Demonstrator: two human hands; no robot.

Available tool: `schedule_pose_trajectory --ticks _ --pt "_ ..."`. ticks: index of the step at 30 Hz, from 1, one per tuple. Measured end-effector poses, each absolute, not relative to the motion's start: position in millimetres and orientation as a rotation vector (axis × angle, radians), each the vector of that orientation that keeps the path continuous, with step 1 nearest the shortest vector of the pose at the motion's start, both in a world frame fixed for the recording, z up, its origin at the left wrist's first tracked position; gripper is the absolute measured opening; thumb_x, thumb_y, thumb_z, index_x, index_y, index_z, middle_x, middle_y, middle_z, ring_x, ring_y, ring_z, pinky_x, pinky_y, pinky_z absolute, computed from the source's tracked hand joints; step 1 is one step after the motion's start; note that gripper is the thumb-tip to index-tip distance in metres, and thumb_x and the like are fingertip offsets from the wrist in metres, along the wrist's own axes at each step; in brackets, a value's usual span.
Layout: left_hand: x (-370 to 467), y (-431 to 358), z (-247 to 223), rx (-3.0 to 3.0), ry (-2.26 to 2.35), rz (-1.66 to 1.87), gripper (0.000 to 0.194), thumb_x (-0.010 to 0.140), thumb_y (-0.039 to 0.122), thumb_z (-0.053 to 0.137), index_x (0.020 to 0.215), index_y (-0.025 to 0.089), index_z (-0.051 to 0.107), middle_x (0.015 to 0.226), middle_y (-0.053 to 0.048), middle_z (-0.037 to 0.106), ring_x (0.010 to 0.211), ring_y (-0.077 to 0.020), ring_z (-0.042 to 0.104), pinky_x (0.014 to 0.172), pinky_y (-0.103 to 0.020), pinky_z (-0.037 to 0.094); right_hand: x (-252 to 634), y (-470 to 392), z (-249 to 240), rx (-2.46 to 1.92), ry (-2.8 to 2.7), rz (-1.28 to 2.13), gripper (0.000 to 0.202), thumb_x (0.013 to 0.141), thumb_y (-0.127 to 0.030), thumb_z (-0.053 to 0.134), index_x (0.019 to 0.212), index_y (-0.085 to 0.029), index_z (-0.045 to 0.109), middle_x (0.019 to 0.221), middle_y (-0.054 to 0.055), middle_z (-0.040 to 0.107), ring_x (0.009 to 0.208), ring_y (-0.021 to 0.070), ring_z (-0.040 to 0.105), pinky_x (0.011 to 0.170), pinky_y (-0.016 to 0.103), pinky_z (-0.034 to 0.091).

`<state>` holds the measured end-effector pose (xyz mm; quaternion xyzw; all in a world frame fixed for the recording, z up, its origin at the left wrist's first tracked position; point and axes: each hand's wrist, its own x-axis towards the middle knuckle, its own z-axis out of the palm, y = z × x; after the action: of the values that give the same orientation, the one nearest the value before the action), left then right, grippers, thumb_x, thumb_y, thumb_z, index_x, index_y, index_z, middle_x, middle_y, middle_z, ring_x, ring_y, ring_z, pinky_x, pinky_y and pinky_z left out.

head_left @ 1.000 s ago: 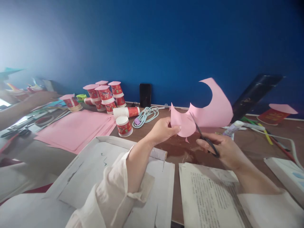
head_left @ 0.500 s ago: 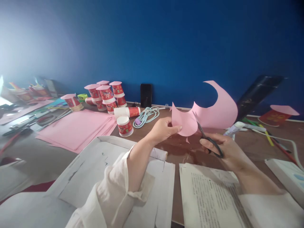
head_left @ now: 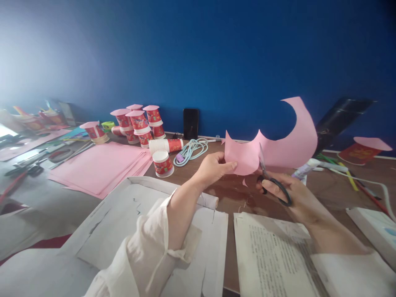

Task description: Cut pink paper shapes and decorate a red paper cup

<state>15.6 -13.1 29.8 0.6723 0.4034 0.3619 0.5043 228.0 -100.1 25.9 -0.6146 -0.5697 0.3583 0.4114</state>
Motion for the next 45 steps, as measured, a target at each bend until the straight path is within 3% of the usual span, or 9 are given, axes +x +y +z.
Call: schedule_pose_trajectory --ticks 5,13,20,25,37,45 --pt "18 -11 26 1.566 0.943 0.975 0.027 0.077 0.036 0.065 0.095 0.016 0.068 0.089 -0.003 0.07 0.074 -0.013 0.06 0.069 -0.024 0.046 230 -101 25 -1.57 -1.53 0.931 0.052 0.072 -0.063 0.069 0.105 -0.023 0.074 0.088 0.007 0.074 0.086 0.0262 0.066 0.082 0.039 0.052" --pt "21 -9 24 1.529 0.904 1.117 0.02 0.078 0.033 0.065 0.088 0.015 0.065 0.087 -0.003 0.069 0.076 -0.0118 0.06 0.068 -0.021 0.045 232 -101 24 -1.491 -1.641 0.902 0.041 0.081 -0.06 0.062 0.079 -0.02 0.072 0.086 0.006 0.072 0.083 0.0227 0.064 0.076 0.032 0.048" --pt "22 -10 27 1.449 0.848 1.038 0.022 0.079 0.032 0.066 0.091 0.013 0.064 0.086 -0.004 0.069 0.074 -0.0118 0.062 0.068 -0.023 0.048 233 -101 25 -1.591 -1.617 0.811 0.043 0.079 -0.062 0.063 0.09 -0.021 0.073 0.075 0.003 0.069 0.072 0.0188 0.061 0.069 0.03 0.048" --pt "23 -9 24 1.333 0.762 0.963 0.023 0.078 0.032 0.069 0.091 0.012 0.065 0.082 -0.004 0.068 0.066 -0.0092 0.061 0.065 -0.022 0.048 230 -102 26 -1.646 -1.585 0.714 0.043 0.076 -0.065 0.064 0.074 -0.023 0.072 0.068 0.002 0.067 0.068 0.0184 0.061 0.064 0.03 0.047" --pt "23 -8 24 1.172 0.72 0.888 0.02 0.079 0.026 0.071 0.09 0.012 0.064 0.074 -0.003 0.066 0.053 -0.0044 0.056 0.053 -0.017 0.043 220 -104 26 -1.648 -1.476 0.647 0.044 0.071 -0.065 0.069 0.08 -0.022 0.075 0.06 0.002 0.064 0.058 0.017 0.057 0.059 0.03 0.044" --pt "24 -9 25 1.16 0.723 0.864 0.024 0.077 0.029 0.074 0.093 0.012 0.065 0.079 -0.003 0.068 0.055 -0.0037 0.055 0.055 -0.017 0.044 221 -104 27 -1.624 -1.508 0.653 0.048 0.07 -0.067 0.068 0.081 -0.022 0.076 0.059 0.001 0.062 0.056 0.0154 0.053 0.056 0.029 0.043"
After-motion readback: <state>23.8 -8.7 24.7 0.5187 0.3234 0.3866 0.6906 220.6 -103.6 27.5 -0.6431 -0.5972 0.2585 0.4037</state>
